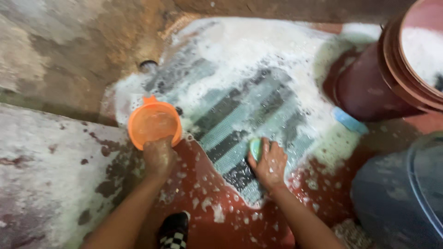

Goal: The person scrubs a mat on the floor using a brush and soapy water. They pour water from a mug, apply soap, and vigorously scrub the surface with a small brush.

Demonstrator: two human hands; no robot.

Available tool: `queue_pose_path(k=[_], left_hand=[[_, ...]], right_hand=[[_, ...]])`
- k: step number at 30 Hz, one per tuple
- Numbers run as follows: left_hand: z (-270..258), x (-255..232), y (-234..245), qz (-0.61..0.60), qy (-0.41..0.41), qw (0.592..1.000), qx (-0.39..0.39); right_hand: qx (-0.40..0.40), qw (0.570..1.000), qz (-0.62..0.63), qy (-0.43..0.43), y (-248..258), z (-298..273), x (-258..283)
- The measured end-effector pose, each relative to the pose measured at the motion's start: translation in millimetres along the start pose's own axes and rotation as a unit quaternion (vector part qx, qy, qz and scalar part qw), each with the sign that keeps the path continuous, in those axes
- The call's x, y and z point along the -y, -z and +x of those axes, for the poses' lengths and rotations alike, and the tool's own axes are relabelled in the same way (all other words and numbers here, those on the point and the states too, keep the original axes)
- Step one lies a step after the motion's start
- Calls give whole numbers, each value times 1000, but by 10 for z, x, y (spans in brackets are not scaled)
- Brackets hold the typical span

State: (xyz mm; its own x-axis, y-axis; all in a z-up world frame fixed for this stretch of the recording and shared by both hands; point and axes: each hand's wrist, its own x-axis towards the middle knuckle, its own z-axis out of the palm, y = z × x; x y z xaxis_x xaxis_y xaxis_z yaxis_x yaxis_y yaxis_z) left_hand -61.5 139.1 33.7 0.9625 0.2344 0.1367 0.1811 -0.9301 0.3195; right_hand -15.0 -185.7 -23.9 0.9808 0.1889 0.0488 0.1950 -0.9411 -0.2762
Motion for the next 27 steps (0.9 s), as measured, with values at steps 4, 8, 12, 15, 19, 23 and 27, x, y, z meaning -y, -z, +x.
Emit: queue_pose_path(k=[4, 8, 12, 15, 19, 23, 27], left_hand=[[267, 142, -21, 3, -30, 999, -27], [568, 408, -185, 39, 2, 999, -9], [836, 737, -321, 67, 14, 995, -76], [812, 631, -322, 147, 48, 974, -164], [485, -320, -780, 106, 111, 988, -17], [-210, -1021, -1290, -14, 47, 977, 206], [-129, -862, -1470, 97, 9, 971, 218]], right_hand=[[26, 999, -24, -17, 81, -78, 74], [68, 994, -65, -53, 68, -139, 131], [40, 996, -69, -49, 29, -133, 148], [35, 997, -58, -45, 26, -183, 157], [-12, 999, 28, -38, 7, -134, 55], [-80, 994, -24, -66, 61, 47, -378], [-74, 996, -17, -45, 129, 229, -618]])
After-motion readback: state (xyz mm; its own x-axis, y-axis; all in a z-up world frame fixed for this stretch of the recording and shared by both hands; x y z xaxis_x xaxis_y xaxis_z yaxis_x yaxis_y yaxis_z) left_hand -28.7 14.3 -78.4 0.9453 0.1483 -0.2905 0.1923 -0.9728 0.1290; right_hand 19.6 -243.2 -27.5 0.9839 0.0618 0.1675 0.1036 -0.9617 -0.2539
